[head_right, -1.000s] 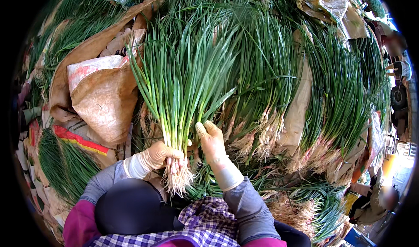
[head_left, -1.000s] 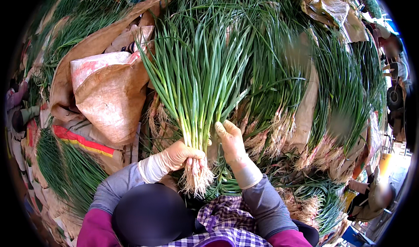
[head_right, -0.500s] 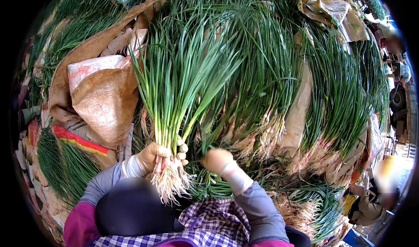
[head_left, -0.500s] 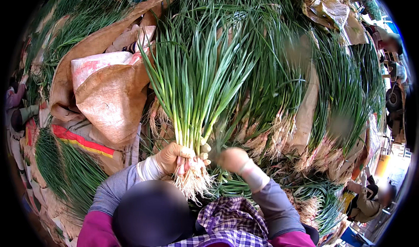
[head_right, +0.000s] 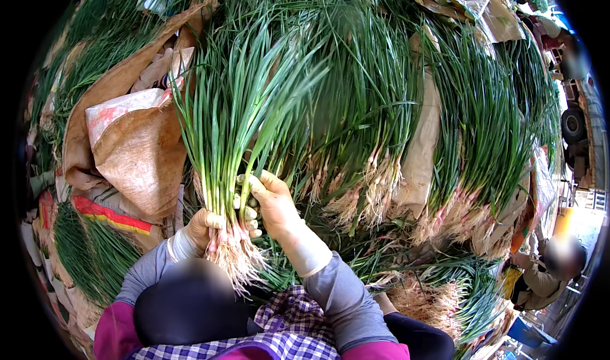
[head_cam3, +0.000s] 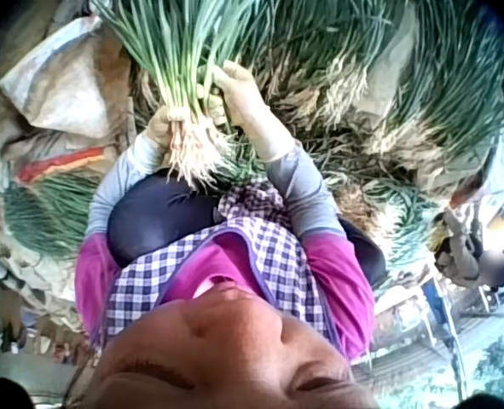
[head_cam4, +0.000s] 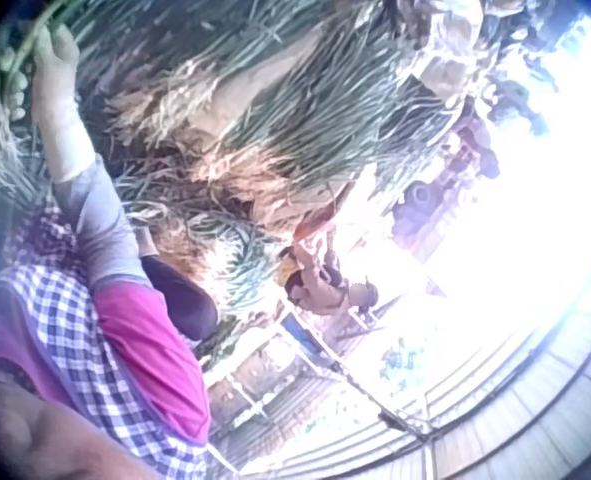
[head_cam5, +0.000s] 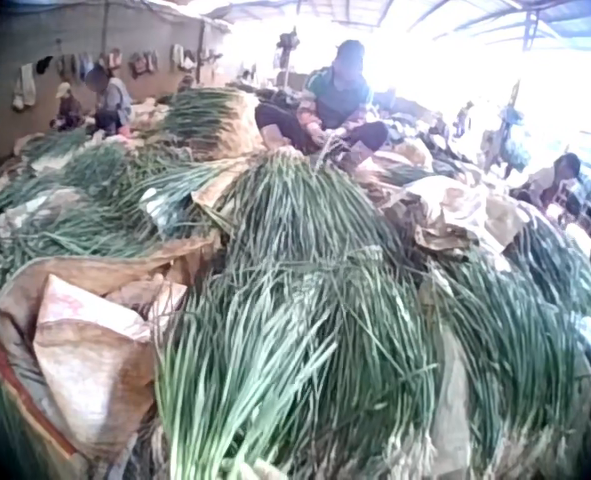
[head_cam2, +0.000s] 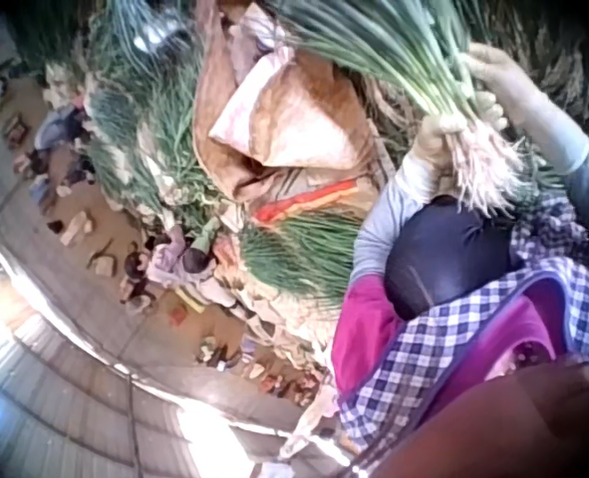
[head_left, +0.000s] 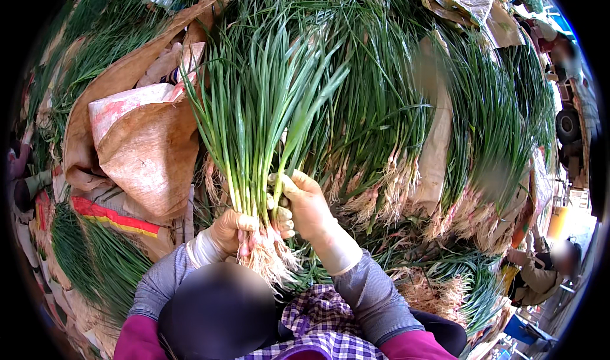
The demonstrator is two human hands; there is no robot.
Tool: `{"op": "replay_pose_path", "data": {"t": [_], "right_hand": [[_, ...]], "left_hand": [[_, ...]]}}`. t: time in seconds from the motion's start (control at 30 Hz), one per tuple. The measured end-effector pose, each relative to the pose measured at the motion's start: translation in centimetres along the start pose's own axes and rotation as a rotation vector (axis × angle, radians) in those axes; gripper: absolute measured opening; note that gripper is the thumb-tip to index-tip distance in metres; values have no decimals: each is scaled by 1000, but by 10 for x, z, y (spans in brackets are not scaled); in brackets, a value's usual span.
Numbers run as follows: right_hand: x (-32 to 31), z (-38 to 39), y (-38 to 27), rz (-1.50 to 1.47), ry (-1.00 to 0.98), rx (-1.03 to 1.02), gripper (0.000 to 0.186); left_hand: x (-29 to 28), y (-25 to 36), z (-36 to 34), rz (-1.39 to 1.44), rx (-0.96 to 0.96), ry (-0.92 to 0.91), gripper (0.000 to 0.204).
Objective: The person sorts bundles of green onions by hand while sitting on the floor, picking up individual stalks, arranging them into bunches, and placing them onto stacks.
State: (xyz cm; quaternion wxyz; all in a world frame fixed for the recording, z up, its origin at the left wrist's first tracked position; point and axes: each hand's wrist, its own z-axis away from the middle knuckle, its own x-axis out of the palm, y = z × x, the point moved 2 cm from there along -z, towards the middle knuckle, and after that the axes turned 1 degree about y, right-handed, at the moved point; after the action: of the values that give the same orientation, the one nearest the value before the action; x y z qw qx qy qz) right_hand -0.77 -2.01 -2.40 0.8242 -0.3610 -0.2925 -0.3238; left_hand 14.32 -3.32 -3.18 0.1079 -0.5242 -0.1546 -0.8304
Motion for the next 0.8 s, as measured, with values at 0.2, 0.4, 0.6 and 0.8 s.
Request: {"op": "replay_pose_path", "data": {"t": [0.2, 0.4, 0.6, 0.8], "right_hand": [[-46, -1, -6, 1424, 306, -153, 21], [-96, 6, -59, 1567, 1067, -29, 49], [-127, -39, -80, 1213, 1327, -458, 49], [-110, -7, -96, 972, 805, -326, 30]], "left_hand": [[15, 12, 20, -103, 194, -235, 50], [3, 11, 1, -86, 51, 104, 55], [-1, 3, -1, -128, -10, 156, 54], [21, 14, 15, -54, 107, -118, 49]]}}
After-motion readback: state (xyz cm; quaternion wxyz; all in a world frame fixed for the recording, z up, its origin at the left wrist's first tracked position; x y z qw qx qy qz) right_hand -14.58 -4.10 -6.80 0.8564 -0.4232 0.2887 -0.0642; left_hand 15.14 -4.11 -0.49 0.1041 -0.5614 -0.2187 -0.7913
